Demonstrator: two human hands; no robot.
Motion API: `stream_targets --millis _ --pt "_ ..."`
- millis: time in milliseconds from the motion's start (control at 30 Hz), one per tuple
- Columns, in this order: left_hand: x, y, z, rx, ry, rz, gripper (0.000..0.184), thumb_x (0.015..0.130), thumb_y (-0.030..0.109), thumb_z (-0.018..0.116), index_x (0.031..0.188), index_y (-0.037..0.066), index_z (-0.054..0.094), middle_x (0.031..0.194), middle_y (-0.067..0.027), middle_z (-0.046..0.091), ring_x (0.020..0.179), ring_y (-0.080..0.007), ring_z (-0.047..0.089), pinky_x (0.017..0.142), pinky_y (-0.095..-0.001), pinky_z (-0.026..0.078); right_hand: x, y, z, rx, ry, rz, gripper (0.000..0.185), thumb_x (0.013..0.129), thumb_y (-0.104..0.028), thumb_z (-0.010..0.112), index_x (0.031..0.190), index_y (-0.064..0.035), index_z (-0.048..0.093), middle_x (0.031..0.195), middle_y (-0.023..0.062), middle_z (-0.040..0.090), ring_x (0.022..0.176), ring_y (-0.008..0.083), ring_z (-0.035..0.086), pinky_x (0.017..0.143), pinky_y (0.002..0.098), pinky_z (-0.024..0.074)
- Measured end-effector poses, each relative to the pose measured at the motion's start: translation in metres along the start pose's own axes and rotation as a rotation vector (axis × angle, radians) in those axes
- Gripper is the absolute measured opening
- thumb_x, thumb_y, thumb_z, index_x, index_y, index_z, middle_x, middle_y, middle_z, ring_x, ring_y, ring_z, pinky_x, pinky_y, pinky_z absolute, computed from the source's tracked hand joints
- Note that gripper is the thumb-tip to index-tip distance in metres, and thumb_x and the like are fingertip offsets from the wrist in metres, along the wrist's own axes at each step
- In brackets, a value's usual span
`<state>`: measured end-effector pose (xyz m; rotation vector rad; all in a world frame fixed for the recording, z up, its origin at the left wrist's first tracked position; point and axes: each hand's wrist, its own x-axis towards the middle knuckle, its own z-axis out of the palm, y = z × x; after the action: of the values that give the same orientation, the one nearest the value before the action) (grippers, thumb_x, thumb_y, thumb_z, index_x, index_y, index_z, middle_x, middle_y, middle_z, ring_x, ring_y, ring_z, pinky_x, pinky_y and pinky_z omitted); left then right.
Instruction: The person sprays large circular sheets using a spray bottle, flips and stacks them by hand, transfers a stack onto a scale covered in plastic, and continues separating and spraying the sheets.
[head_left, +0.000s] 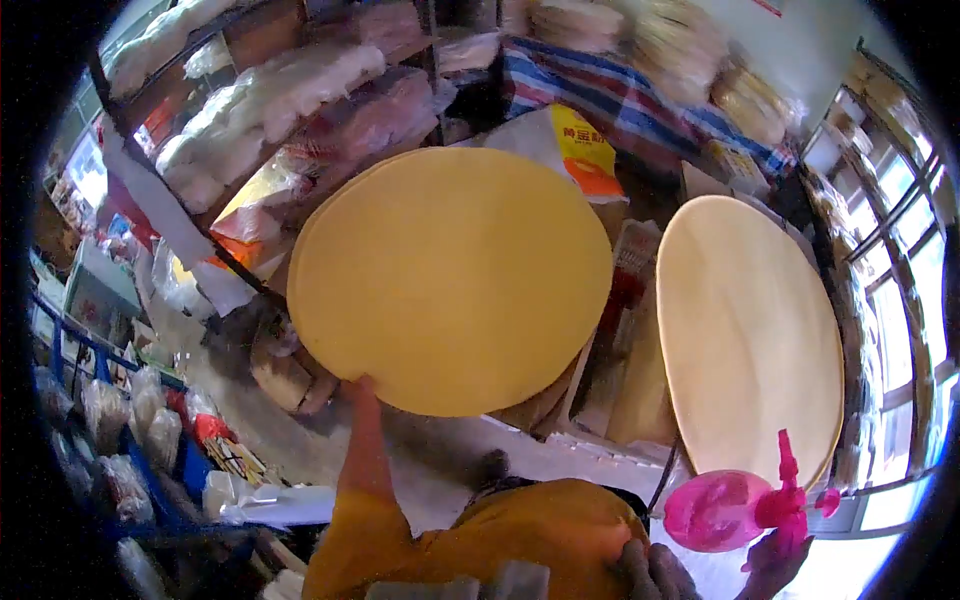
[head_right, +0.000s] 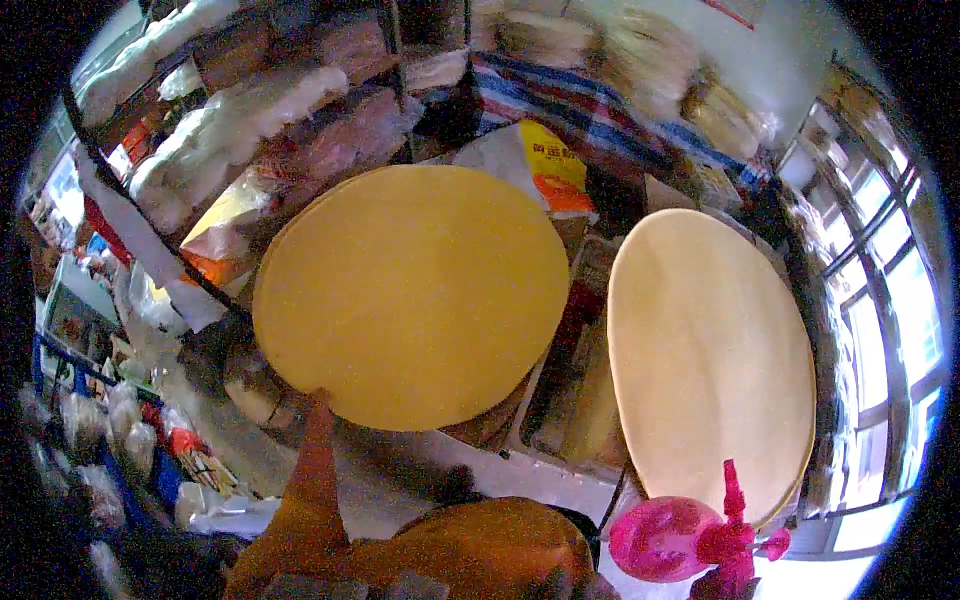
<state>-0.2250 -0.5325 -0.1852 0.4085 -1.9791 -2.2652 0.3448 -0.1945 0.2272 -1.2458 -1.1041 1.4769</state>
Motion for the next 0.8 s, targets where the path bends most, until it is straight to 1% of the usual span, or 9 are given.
stream_targets --millis 100,333,400,500,533,633,667,733,800 --pt "0.049 0.000 -0.013 -0.022 -0.050 -0.281 0.036 0.074 0.018 0.050 0.105 0.000 0.047 0.096 -0.0104 0.053 0.081 -0.0239 0.053 0.068 -0.0337 0.044 -0.005 0.002 -0.018 0.086 0.095 -0.020 0.052 0.078 -0.055 0.045 0.070 -0.0042 0.051 0.050 0.0015 0.045 0.040 0.0097 0.040 0.036 0.0223 0.0302" --pt "0.029 -0.022 -0.039 0.102 -0.184 -0.537 0.034 0.079 0.025 0.046 0.103 0.001 0.050 0.094 -0.0106 0.054 0.078 -0.0225 0.054 0.064 -0.0343 0.045 -0.015 0.001 -0.064 0.327 0.244 0.013 0.051 0.080 -0.055 0.042 0.068 -0.0058 0.049 0.048 0.0008 0.043 0.037 0.0094 0.038 0.034 0.0219 0.0285" --pt "0.026 -0.027 -0.041 0.155 -0.185 -0.567 0.034 0.081 0.027 0.045 0.102 0.001 0.051 0.094 -0.0107 0.055 0.078 -0.0221 0.054 0.063 -0.0345 0.046 -0.020 0.000 -0.080 0.394 0.263 0.036 0.051 0.080 -0.055 0.041 0.067 -0.0063 0.049 0.047 0.0006 0.042 0.036 0.0093 0.037 0.033 0.0218 0.0280" --pt "0.042 -0.029 -0.045 0.297 -0.184 -0.372 0.032 0.081 0.026 0.046 0.099 0.001 0.052 0.092 -0.0102 0.055 0.075 -0.0214 0.055 0.061 -0.0338 0.045 -0.024 -0.005 -0.079 -0.134 0.325 -0.164 0.047 0.087 -0.048 0.031 0.066 -0.0094 0.045 0.044 -0.0005 0.039 0.031 0.0086 0.033 0.029 0.0196 0.0245" --pt "0.048 -0.029 -0.047 0.336 -0.181 -0.299 0.031 0.081 0.026 0.046 0.097 0.000 0.053 0.092 -0.0099 0.055 0.074 -0.0212 0.055 0.061 -0.0333 0.045 -0.032 -0.025 -0.040 0.186 0.404 -0.033 0.046 0.088 -0.047 0.031 0.068 -0.0084 0.046 0.046 0.0004 0.042 0.032 0.0088 0.035 0.029 0.0195 0.0262" --pt "0.071 -0.052 -0.050 0.416 -0.105 -0.339 0.032 0.082 0.027 0.044 0.097 0.001 0.054 0.094 -0.0112 0.057 0.079 -0.0223 0.057 0.063 -0.0324 0.046 -0.033 -0.023 -0.068 0.168 0.243 -0.111 0.034 0.088 -0.033 0.039 0.094 -0.0016 0.051 0.056 0.0031 0.047 0.037 0.0087 0.040 0.033 0.0187 0.0314" --pt "0.084 -0.058 -0.054 0.441 -0.072 -0.393 0.033 0.083 0.028 0.042 0.098 0.002 0.055 0.095 -0.0119 0.057 0.082 -0.0229 0.057 0.065 -0.0322 0.046 -0.030 -0.022 -0.071 0.141 0.355 -0.139 0.037 0.086 -0.039 0.040 0.086 -0.0042 0.051 0.054 0.0031 0.047 0.034 0.0098 0.037 0.030 0.0205 0.0289" --pt "0.130 -0.037 -0.082 1.339 -0.552 -0.191 0.034 0.084 0.029 0.040 0.101 0.004 0.054 0.100 -0.0124 0.057 0.089 -0.0248 0.056 0.070 -0.0337 0.046 -0.024 -0.021 -0.083 0.085 0.475 -0.164 0.036 0.083 -0.043 0.041 0.082 -0.0077 0.047 0.052 0.0030 0.046 0.031 0.0108 0.034 0.028 0.0224 0.0264" --pt "0.127 -0.022 -0.077 1.884 -0.732 -0.031 0.035 0.084 0.030 0.039 0.104 0.006 0.054 0.105 -0.0128 0.056 0.096 -0.0269 0.054 0.074 -0.0358 0.046 -0.019 -0.021 -0.107 0.029 0.481 -0.159 0.029 0.082 -0.038 0.042 0.088 -0.0095 0.041 0.052 0.0026 0.044 0.031 0.0105 0.033 0.028 0.0228 0.0264"
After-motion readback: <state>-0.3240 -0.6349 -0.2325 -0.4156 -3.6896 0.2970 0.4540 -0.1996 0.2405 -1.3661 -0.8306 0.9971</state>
